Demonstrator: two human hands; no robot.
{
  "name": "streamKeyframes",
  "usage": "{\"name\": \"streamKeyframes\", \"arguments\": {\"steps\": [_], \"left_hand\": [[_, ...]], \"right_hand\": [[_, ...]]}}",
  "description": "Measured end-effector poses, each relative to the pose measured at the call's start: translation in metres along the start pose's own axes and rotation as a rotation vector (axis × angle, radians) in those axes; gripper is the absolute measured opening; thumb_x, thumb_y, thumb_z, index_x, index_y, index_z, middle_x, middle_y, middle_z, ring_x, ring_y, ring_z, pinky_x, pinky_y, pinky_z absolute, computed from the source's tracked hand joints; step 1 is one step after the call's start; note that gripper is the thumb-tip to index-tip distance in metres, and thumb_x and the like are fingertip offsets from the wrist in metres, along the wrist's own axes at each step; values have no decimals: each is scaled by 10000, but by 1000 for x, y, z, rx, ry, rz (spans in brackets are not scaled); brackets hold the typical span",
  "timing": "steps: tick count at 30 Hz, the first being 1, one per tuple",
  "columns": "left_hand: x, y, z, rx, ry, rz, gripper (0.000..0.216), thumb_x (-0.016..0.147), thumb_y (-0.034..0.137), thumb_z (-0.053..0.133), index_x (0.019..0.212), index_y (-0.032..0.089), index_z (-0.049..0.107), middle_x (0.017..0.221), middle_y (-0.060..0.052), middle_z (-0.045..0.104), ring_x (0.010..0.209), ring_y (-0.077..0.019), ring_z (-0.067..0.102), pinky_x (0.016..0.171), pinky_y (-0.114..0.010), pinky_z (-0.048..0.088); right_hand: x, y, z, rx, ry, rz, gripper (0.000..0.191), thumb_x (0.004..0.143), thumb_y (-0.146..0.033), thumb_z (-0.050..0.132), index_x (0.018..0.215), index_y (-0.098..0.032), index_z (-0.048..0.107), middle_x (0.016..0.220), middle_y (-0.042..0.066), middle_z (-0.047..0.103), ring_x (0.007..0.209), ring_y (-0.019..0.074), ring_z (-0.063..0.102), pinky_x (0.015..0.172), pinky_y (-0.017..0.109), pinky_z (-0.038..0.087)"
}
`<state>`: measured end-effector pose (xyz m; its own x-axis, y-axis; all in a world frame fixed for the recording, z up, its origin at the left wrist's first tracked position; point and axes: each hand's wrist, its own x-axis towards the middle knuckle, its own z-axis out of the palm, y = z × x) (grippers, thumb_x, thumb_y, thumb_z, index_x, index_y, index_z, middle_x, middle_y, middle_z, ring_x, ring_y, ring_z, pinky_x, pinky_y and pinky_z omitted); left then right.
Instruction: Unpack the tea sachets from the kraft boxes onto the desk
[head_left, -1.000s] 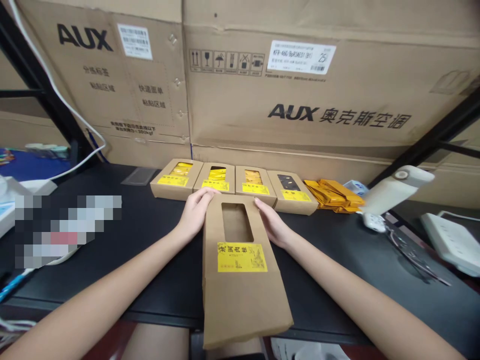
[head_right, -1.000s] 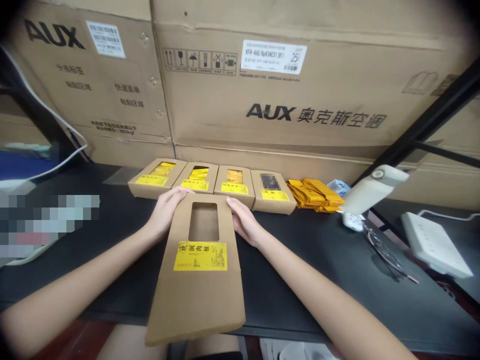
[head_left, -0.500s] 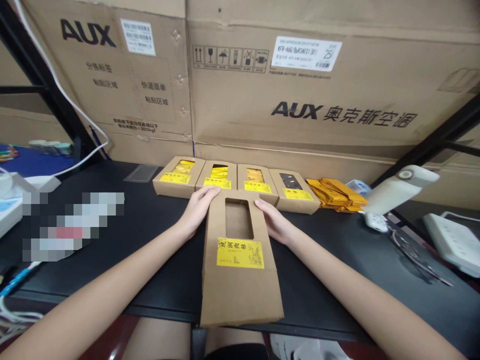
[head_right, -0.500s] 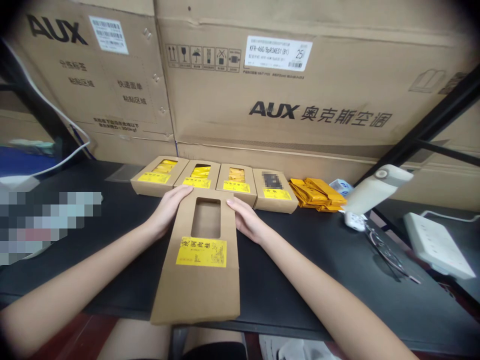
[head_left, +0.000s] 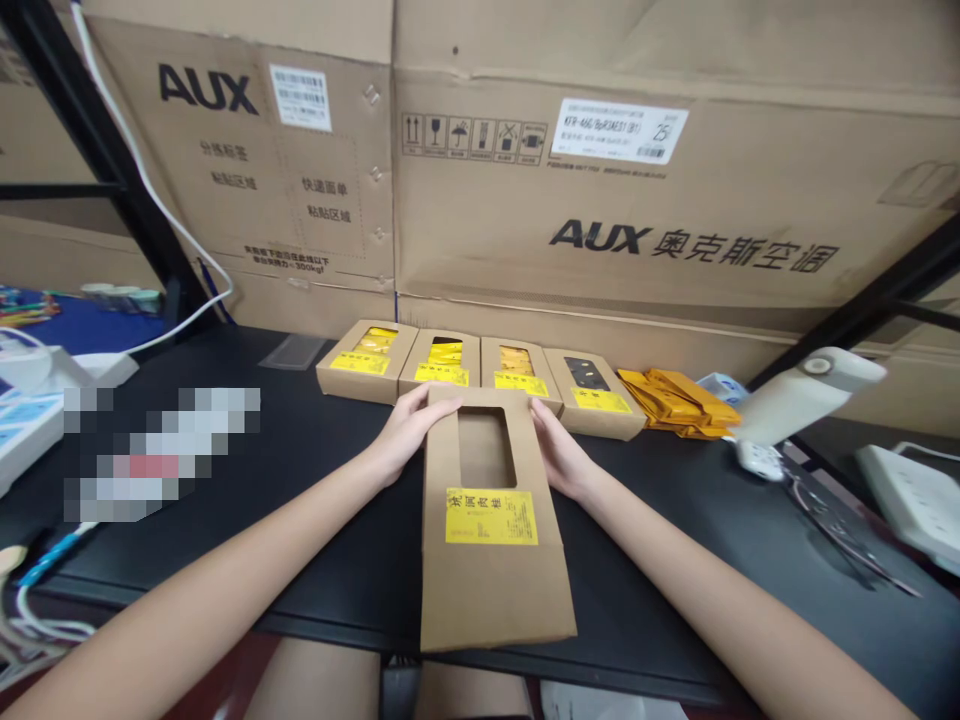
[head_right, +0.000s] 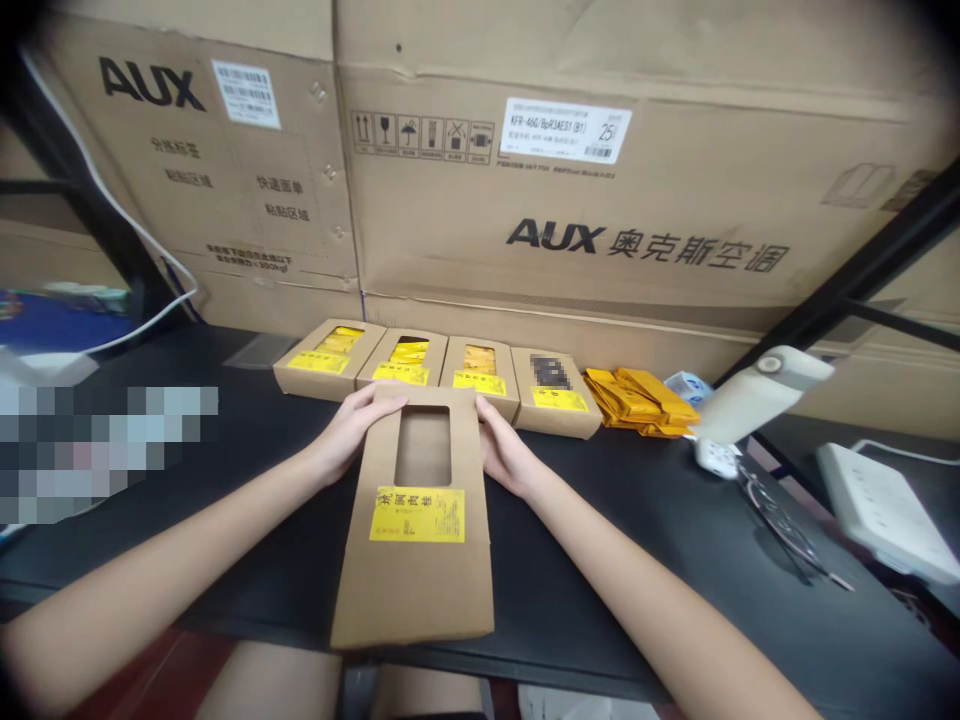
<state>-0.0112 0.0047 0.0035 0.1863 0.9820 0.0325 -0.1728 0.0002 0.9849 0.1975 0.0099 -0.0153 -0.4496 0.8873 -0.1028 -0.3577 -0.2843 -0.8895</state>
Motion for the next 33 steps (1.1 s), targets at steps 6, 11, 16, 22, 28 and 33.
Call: {"name": "streamKeyframes", "arguments": {"steps": [6,11,16,22,28,33], "left_hand": [[2,1,-2,46,4,-23,360,716,389,680,1005,176,654,1085,-75,684,1066,-267,599,925,-369,435],[3,5,-4,197,-32,16,330,716,383,673,971,177,633,1085,-70,673,1093,-262,581,944,-364,424],[2,10,-6,226,-169,64,357,704,362,697,1007,190,622,1115,-68,665,1086,-249,589,928,-363,443],[1,14,-9,215,-269,-61,440,739,449,647,1116,223,631,1126,-86,661,1055,-277,598,750,-341,498],[0,21,-19,193,-517,-282,439,718,355,620,1155,312,631,1157,-21,653,1066,-257,601,744,-315,504],[-6,17,-14,227,-562,-311,426,717,367,674,1139,322,643,1172,3,662,1164,-252,569,949,-342,444]], "right_hand": [[-2,-1,2,-20,27,-9,411,851,-445,565,1184,-207,607,1154,67,685,1153,229,594,1055,401,409],[-3,-3,2,-43,48,6,362,824,-375,599,1132,-188,630,1158,84,681,1162,232,589,1059,407,407],[-3,-5,2,-38,34,9,358,834,-392,583,1136,-204,628,1198,76,662,1172,234,581,1059,421,405],[-9,-12,9,-8,124,158,398,845,-496,536,1093,-205,648,1083,88,706,1076,262,632,987,423,469],[-11,-13,7,-240,61,127,442,802,-565,577,990,-183,696,1029,91,716,997,269,648,921,404,487],[-9,-8,4,-517,-3,-81,422,784,-569,614,966,-201,710,1018,53,711,978,255,633,887,369,480]]}}
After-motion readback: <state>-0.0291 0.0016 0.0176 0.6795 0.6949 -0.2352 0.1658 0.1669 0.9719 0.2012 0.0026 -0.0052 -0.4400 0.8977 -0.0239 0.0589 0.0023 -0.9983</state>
